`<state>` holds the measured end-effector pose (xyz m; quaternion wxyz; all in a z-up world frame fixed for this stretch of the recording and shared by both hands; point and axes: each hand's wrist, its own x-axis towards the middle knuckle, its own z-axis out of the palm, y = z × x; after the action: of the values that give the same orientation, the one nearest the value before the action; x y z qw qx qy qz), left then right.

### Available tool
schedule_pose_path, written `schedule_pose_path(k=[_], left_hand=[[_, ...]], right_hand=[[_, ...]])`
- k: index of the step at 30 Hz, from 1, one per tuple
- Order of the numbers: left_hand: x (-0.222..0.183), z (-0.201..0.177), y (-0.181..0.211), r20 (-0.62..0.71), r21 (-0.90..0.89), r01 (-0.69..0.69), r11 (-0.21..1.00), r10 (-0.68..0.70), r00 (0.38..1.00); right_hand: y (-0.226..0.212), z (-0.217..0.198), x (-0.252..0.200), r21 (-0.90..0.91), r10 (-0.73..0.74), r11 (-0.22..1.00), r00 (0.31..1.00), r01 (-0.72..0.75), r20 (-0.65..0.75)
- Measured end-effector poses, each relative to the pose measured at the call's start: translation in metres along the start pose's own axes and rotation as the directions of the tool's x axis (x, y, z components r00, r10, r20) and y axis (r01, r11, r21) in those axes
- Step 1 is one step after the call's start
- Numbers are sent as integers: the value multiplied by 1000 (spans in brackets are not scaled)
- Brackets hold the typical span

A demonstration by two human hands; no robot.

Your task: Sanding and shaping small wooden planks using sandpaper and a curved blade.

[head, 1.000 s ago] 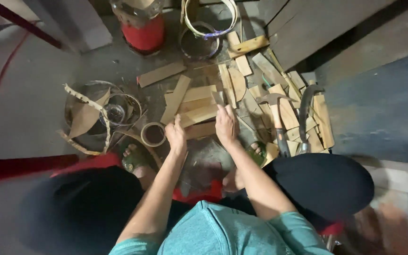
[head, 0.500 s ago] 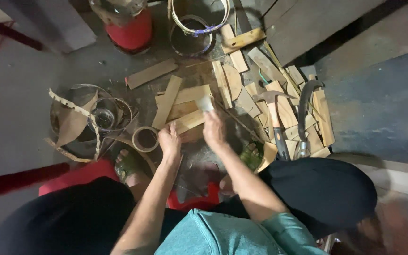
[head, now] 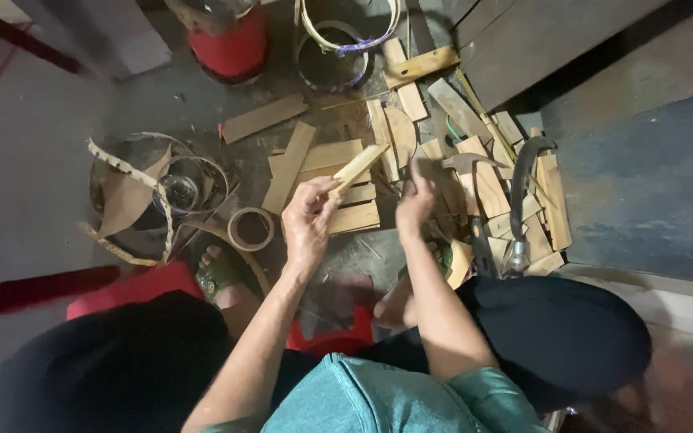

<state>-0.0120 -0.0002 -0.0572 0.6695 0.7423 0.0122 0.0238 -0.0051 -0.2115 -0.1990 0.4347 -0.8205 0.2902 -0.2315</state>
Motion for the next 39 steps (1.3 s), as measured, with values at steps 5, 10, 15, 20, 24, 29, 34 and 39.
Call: schedule_pose_path(k=[5, 10, 15, 20, 24, 29, 34, 39], left_hand=[[-5, -2, 9, 56, -24, -26, 999, 27, 998], [-7, 3, -1, 99, -108, -32, 994, 43, 994], [-9, 16, -26, 173, -337, 4, 942, 57, 983], [-10, 17, 6, 192, -366, -26, 930, 103, 976], [-3, 7, 11, 223, -158, -141, 977, 174, 959], [4, 2, 17, 187, 94, -187, 978, 167, 968], [7, -7, 42, -7, -8, 38, 999, -38, 999], [24, -15, 25, -217, -217, 112, 970, -160, 963]], right_hand=[[88, 23, 25, 205, 498, 836, 861, -509, 105], [-49, -7, 16, 382, 497, 636, 735, -670, 460], [-118, -24, 16, 491, 463, 428, 651, -758, 601], [-79, -22, 18, 510, 456, 310, 596, -802, 661], [-33, 10, 15, 315, 395, 106, 331, -943, 857], [-81, 12, -10, 311, 505, 52, 294, -949, 811], [-118, -20, -21, 102, 441, 610, 443, -786, 780], [-73, -26, -3, -111, 137, 990, 449, -82, 883]])
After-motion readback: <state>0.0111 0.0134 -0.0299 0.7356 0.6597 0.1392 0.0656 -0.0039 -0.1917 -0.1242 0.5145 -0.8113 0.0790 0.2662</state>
